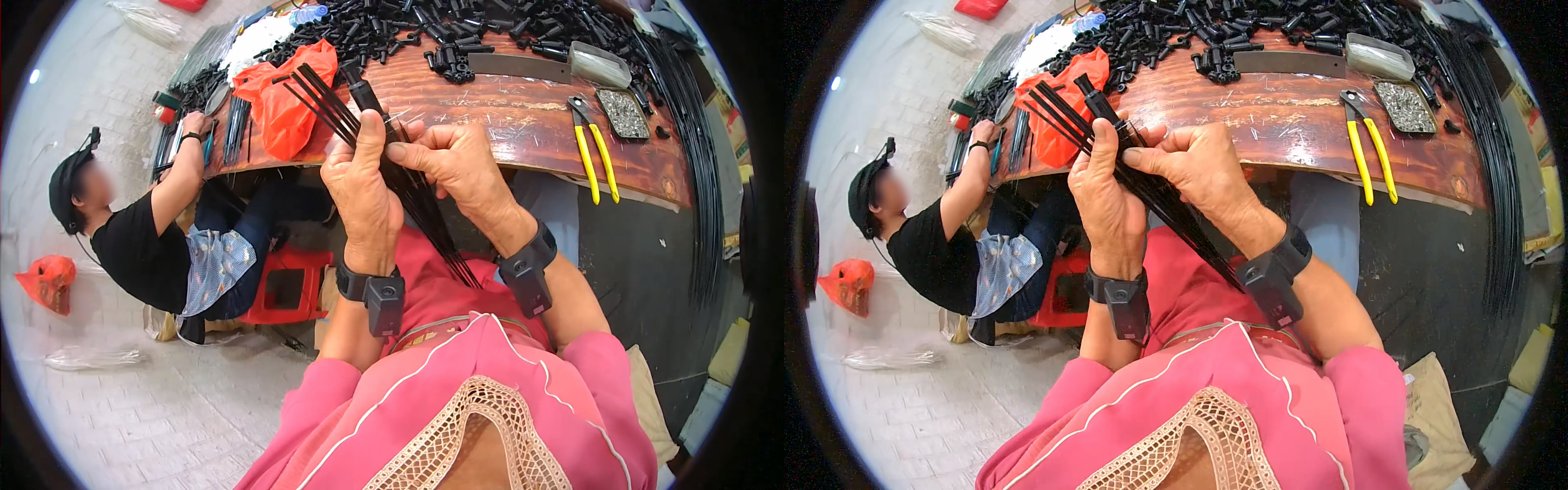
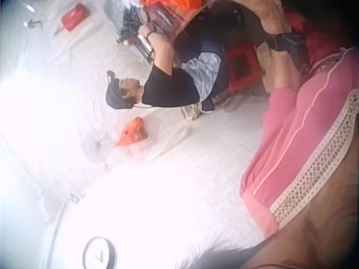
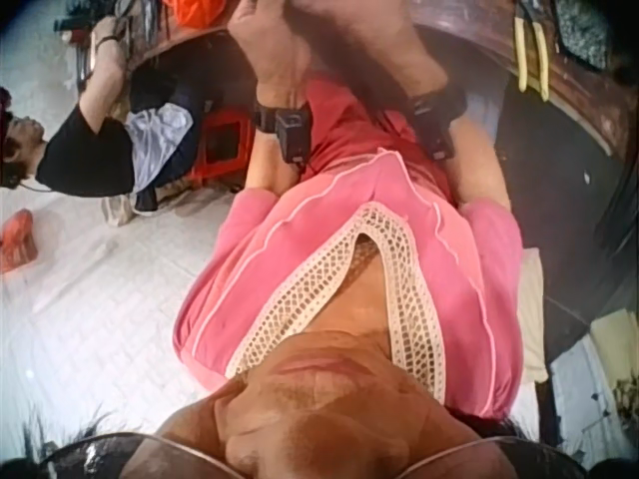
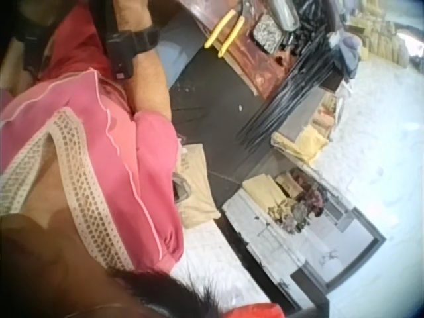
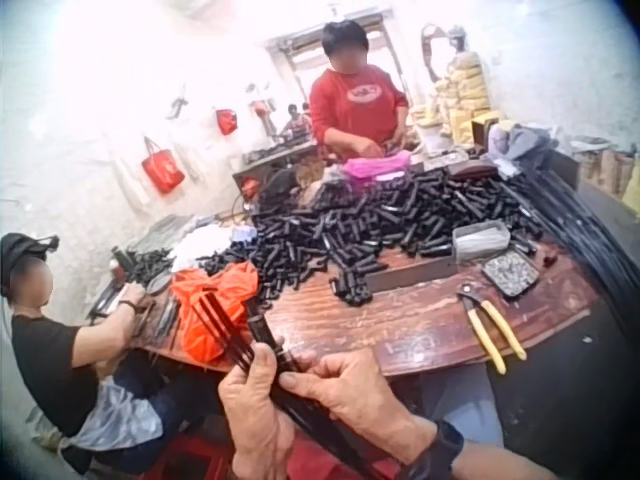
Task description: Manually assemble and secure the black composite ribs into an umbrella frame hub using tools.
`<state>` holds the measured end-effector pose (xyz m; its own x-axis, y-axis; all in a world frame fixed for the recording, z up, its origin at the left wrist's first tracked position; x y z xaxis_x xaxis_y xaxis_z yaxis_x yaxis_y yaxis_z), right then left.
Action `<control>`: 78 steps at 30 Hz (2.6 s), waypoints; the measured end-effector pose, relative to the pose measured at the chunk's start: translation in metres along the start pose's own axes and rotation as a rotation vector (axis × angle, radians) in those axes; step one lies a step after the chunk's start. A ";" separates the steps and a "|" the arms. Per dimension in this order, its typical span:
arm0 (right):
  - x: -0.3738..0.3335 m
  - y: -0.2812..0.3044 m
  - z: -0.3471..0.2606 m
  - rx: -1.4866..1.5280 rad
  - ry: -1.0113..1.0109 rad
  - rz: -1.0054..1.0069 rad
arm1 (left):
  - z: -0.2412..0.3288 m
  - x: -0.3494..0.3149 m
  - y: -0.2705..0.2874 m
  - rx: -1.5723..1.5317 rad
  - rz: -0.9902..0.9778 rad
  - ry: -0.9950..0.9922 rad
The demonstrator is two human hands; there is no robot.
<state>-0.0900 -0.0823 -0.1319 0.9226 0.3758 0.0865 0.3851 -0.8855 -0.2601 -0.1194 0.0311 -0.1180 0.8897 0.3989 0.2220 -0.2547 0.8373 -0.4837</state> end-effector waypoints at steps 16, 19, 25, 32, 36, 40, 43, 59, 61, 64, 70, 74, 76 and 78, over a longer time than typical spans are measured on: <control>0.005 0.014 0.004 0.076 -0.154 -0.031 | -0.002 0.002 -0.008 -0.065 -0.093 0.141; 0.002 0.012 0.001 0.081 -0.152 -0.012 | -0.007 0.007 0.005 0.002 -0.100 0.157; 0.001 0.006 -0.004 0.104 -0.116 0.015 | -0.012 0.008 0.004 -0.156 -0.117 0.148; 0.002 0.014 -0.008 -0.033 -0.017 0.071 | -0.018 0.014 -0.005 -0.161 -0.082 0.124; 0.006 0.014 -0.006 -0.012 0.034 0.037 | -0.020 0.015 -0.003 -0.151 -0.069 0.133; 0.014 0.020 0.006 0.002 0.081 -0.034 | -0.022 0.015 -0.001 -0.196 -0.109 0.171; 0.013 0.022 -0.007 0.059 -0.099 -0.124 | -0.020 0.013 0.000 -0.262 -0.142 0.203; 0.009 0.024 0.000 -0.020 0.094 -0.042 | -0.024 0.012 -0.001 -0.306 -0.153 0.232; 0.008 0.019 -0.002 0.006 -0.039 -0.079 | -0.025 0.011 0.008 -0.327 -0.167 0.237; 0.008 0.026 -0.003 0.047 -0.073 -0.111 | -0.018 0.005 0.000 -0.372 -0.214 0.236; 0.021 0.033 0.011 0.123 -0.123 -0.141 | -0.021 0.006 -0.009 -0.349 -0.157 0.254; 0.023 0.034 -0.006 0.107 -0.177 -0.163 | -0.019 0.009 -0.005 -0.300 -0.217 0.239; 0.023 0.036 -0.024 0.134 -0.174 -0.175 | -0.014 0.010 -0.009 -0.264 -0.190 0.194; 0.022 0.042 -0.020 0.095 -0.144 -0.129 | -0.014 0.010 -0.017 -0.254 -0.280 0.206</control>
<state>-0.0527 -0.1170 -0.1218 0.8505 0.5259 -0.0117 0.4900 -0.8000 -0.3462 -0.1009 0.0158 -0.1198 0.9748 0.0647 0.2133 0.0860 0.7735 -0.6279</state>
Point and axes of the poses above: each hand's wrist, its own x-axis towards the middle knuckle, its own y-axis out of the back of the hand, z = x × y, the point moved 2 cm from there along x, towards the middle knuckle, and after that the axes turned 1 degree about -x, right-handed, at the moved point
